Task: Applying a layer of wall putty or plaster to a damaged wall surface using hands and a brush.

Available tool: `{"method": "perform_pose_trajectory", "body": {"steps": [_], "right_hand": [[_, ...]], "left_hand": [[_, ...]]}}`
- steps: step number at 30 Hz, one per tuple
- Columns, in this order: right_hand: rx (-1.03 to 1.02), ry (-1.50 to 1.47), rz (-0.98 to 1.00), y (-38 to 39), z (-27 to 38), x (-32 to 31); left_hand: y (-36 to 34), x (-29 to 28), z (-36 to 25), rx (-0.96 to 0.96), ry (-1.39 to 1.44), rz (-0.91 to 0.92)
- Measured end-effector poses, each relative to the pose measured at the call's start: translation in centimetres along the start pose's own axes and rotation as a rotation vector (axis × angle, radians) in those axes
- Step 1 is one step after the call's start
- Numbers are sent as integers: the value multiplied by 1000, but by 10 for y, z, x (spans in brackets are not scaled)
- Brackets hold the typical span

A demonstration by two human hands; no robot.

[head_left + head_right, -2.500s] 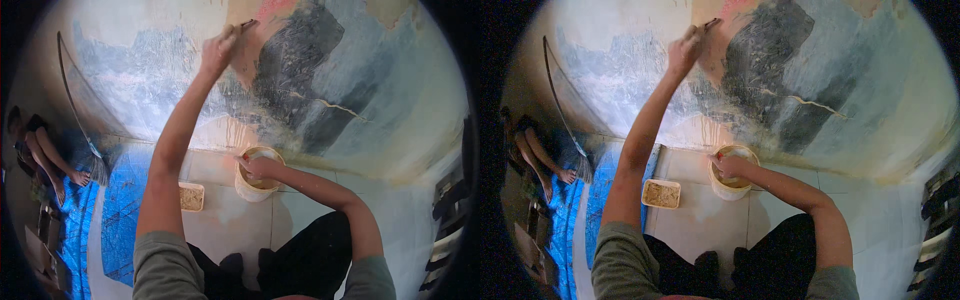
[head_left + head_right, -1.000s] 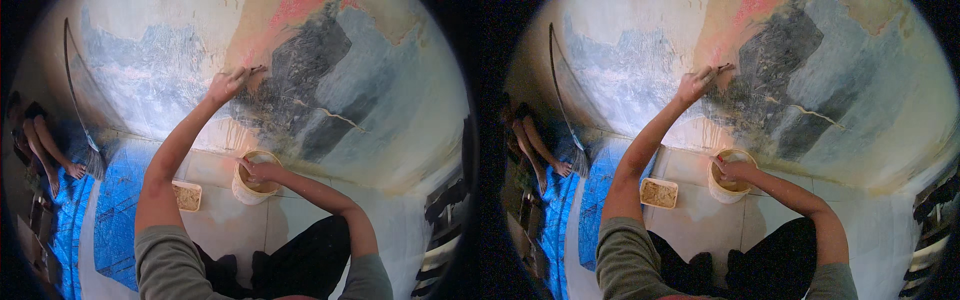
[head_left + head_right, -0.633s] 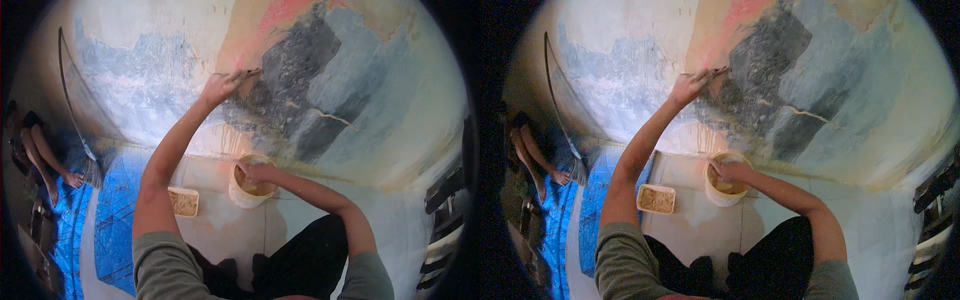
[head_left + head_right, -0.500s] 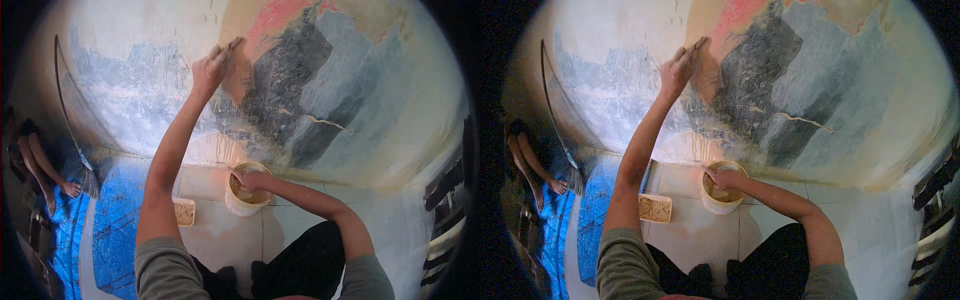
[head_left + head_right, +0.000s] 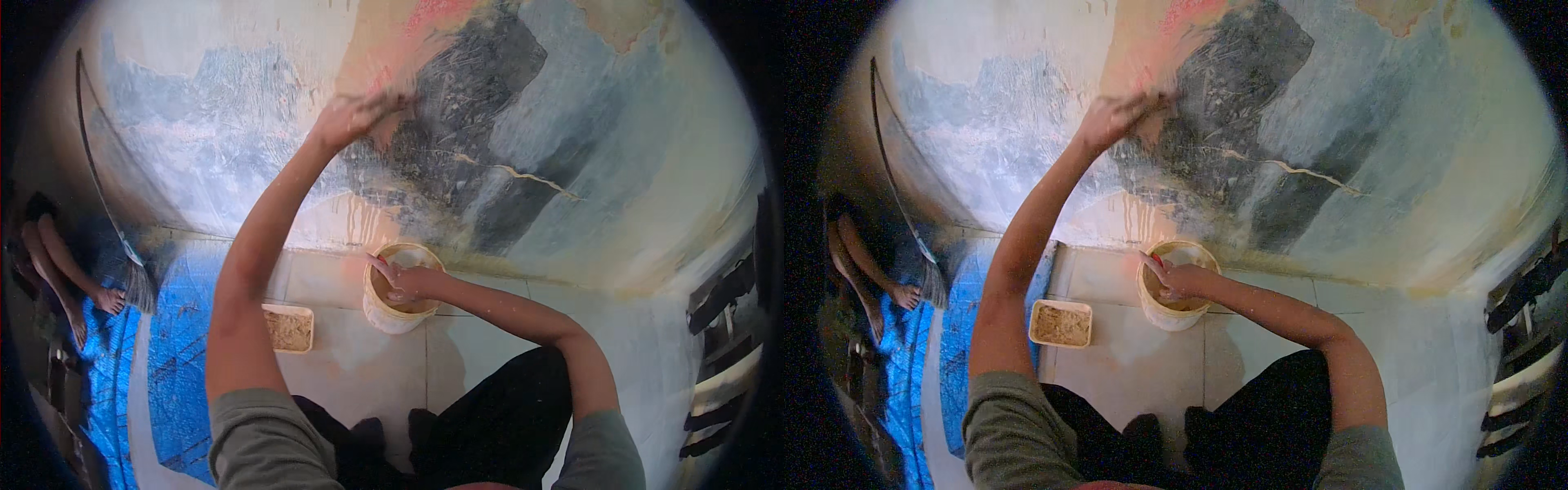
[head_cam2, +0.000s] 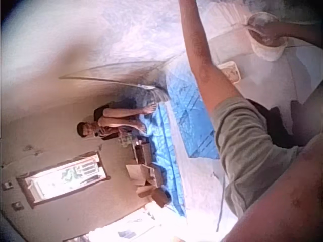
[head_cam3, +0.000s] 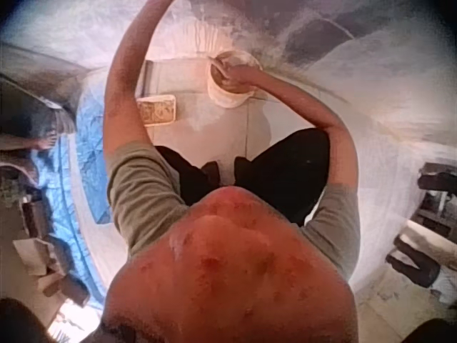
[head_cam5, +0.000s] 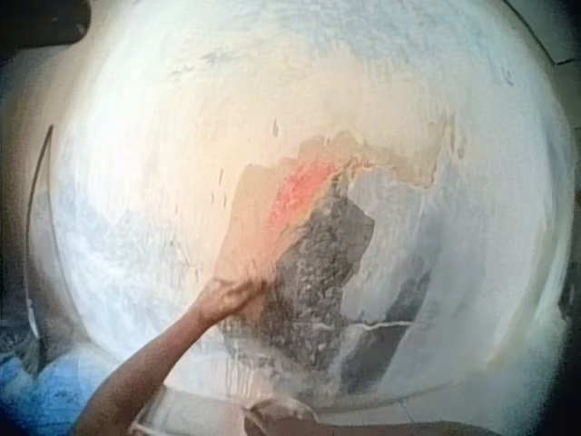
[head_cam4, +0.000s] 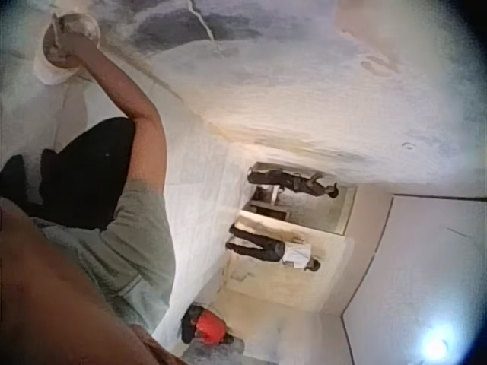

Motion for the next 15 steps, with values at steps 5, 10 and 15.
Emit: {"method": "perform_pose_trajectory", "body": {"steps": [5,10,15], "right_hand": [[87,-50,111,4,-1,-1],[61,-79,99,0,0,-3],[149,-98,169,-3,-10,6]], "left_hand": [[-2,-5,26,-184,-39,-103],[-2,-11,29,-222,-9,-103],[2,13,15,-63,-18,179]]}}
Point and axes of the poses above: each hand's wrist, its own y-axis away from the middle knuckle, its own x-axis out of the palm, z = x × y, the point moved 9 cm from there along -y, towards the middle knuckle, and after that the axes turned 7 degrees about -y, right-handed, at the moved point
